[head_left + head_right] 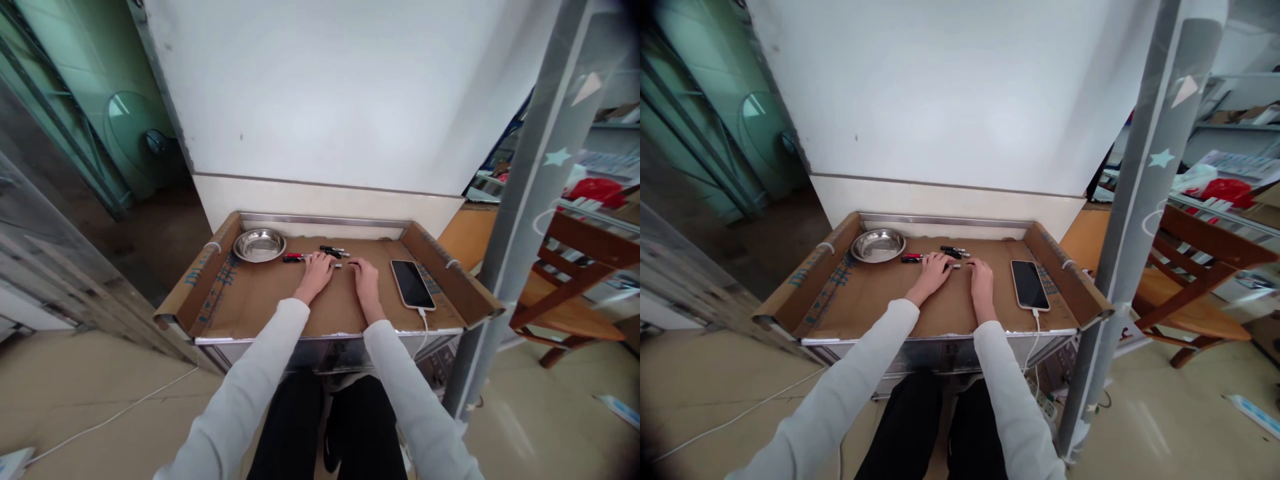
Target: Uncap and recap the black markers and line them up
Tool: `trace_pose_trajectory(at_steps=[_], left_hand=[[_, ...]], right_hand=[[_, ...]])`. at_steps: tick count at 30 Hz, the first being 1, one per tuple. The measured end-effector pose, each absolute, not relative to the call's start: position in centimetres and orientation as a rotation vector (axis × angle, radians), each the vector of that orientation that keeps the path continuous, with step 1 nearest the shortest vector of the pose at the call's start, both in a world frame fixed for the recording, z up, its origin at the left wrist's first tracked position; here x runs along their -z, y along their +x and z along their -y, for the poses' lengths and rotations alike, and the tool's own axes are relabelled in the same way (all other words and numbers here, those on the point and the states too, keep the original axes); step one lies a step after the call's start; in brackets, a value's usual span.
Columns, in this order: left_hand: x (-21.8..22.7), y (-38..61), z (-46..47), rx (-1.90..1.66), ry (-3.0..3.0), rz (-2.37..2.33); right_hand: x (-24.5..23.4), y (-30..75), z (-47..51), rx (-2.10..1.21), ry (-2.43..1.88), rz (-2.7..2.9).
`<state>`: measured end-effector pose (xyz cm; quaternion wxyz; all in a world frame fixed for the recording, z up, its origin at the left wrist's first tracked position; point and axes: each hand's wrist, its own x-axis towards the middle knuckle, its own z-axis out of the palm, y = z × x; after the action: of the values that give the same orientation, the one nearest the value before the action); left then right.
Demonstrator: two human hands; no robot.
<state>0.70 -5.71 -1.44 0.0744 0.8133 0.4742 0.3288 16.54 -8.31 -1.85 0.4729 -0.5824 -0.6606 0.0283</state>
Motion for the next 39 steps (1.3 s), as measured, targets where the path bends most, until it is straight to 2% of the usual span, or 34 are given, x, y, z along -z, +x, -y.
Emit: trace_pose_trajectory(at_steps=[5,14,18,39], left_hand=[[0.9,0.3,6.0,-1.080,2.311,-1.316],[1.3,0.1,5.6,-1.261,2.213,-1.002],[1.2,0.1,5.8,-1.215,2.265,-0.950],[0.2,-0.4,6.9,-1.265,2.339,-1.101]], right_hand=[[1.9,16.4,8.5,-0.035,-1.505,1.649],[1.3,16.0,8.8,-0.029,-1.405,1.606],[1.2,15.8,9.0,-0.021,-1.351,1.626],[1.2,15.4,9.0,-0.014,-1.250,1.694]])
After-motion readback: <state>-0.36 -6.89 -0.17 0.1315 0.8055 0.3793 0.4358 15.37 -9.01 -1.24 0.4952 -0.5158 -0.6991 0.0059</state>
